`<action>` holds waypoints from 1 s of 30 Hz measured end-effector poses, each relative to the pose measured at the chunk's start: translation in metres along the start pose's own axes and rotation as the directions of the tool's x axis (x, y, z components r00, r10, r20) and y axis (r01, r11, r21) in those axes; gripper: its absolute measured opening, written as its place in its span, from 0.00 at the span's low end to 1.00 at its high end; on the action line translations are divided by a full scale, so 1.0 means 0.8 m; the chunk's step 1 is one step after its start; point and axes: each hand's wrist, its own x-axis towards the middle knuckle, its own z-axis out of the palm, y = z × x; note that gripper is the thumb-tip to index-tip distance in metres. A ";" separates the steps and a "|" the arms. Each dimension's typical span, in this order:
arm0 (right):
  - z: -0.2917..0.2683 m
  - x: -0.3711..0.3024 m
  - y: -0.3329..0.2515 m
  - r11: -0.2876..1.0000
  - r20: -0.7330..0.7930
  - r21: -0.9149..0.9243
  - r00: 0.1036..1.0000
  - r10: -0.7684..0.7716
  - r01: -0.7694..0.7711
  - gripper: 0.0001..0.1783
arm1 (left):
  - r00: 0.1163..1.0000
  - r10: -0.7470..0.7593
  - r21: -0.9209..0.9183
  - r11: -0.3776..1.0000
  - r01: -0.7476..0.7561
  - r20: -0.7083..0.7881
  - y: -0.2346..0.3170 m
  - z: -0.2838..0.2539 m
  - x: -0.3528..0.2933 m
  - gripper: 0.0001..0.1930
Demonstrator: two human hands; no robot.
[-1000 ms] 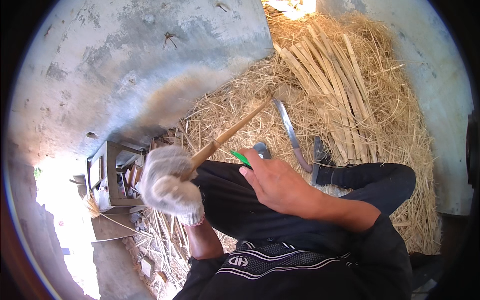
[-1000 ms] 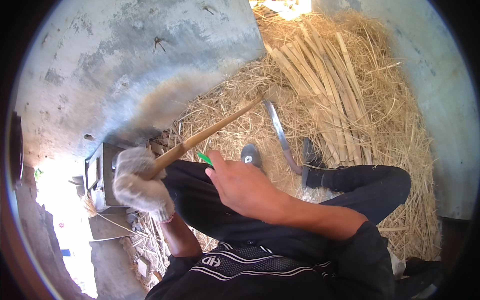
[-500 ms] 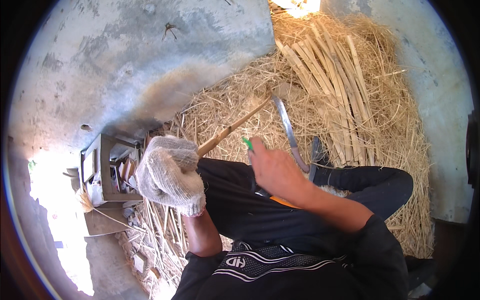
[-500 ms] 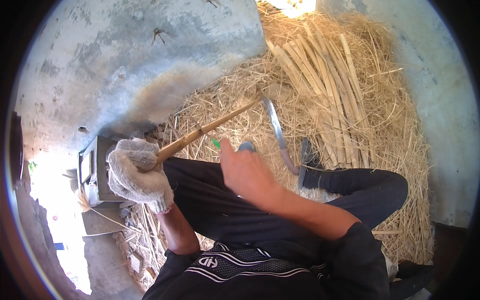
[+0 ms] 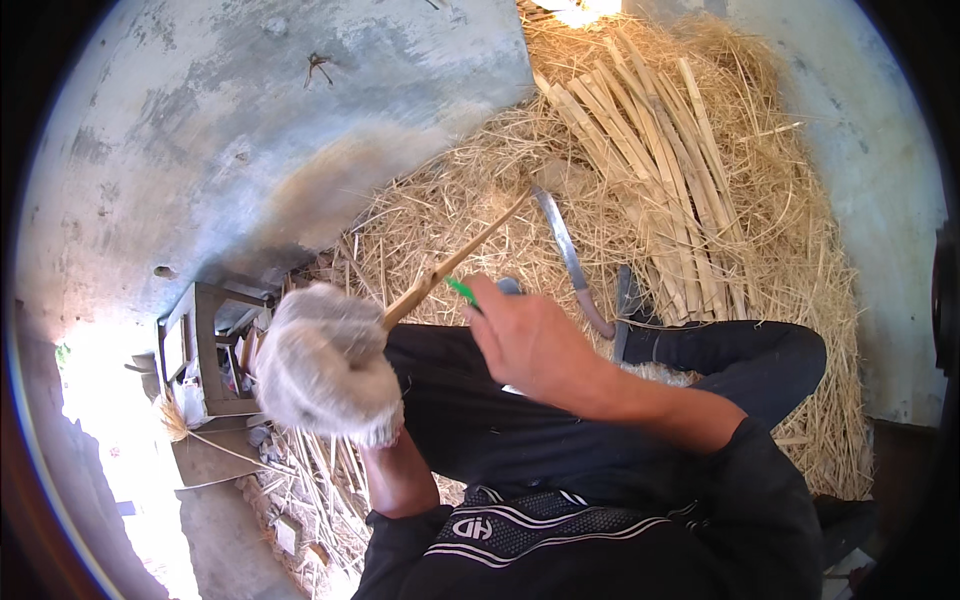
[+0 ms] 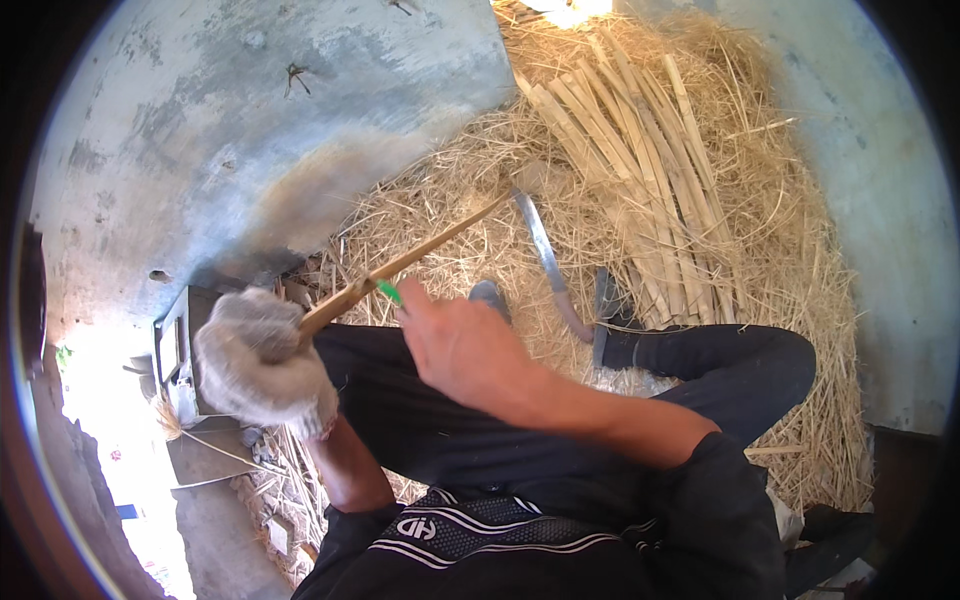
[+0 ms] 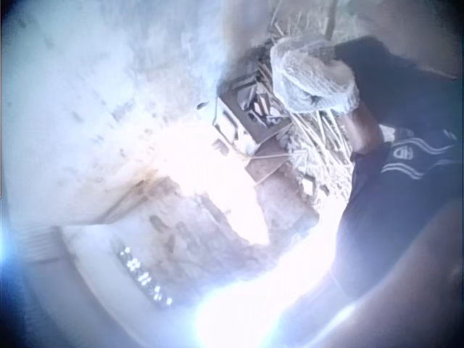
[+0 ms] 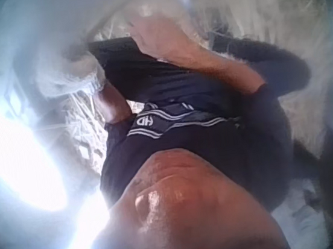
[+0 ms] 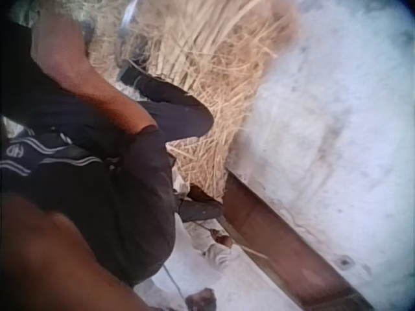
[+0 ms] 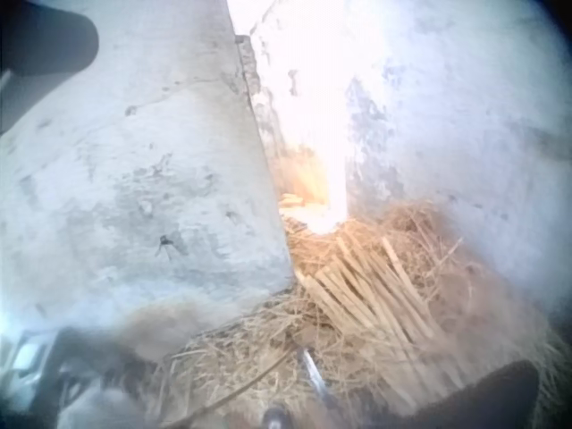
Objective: The person sits on a straw-covered floor and uses a green-handled knife to split long bamboo poles into thin strips. They hold the pole with a gloved left hand and carefully shave off layers with the right hand, occasionally using a saw to cut the pole to length.
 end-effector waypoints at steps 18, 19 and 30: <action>0.004 0.005 0.001 0.996 -0.147 -0.072 0.987 -0.060 0.050 0.09 | 0.990 -0.011 0.451 0.890 0.074 -0.139 -0.028 0.006 -0.017 0.09; 0.005 0.008 0.012 0.995 -0.126 -0.103 0.992 -0.018 0.005 0.09 | 0.997 0.069 0.501 0.864 -0.041 -0.037 -0.038 -0.004 -0.018 0.09; -0.024 0.001 -0.004 0.984 -0.053 -0.166 0.997 0.053 -0.061 0.10 | 0.979 0.129 0.348 0.921 -0.178 0.159 -0.074 -0.030 -0.020 0.16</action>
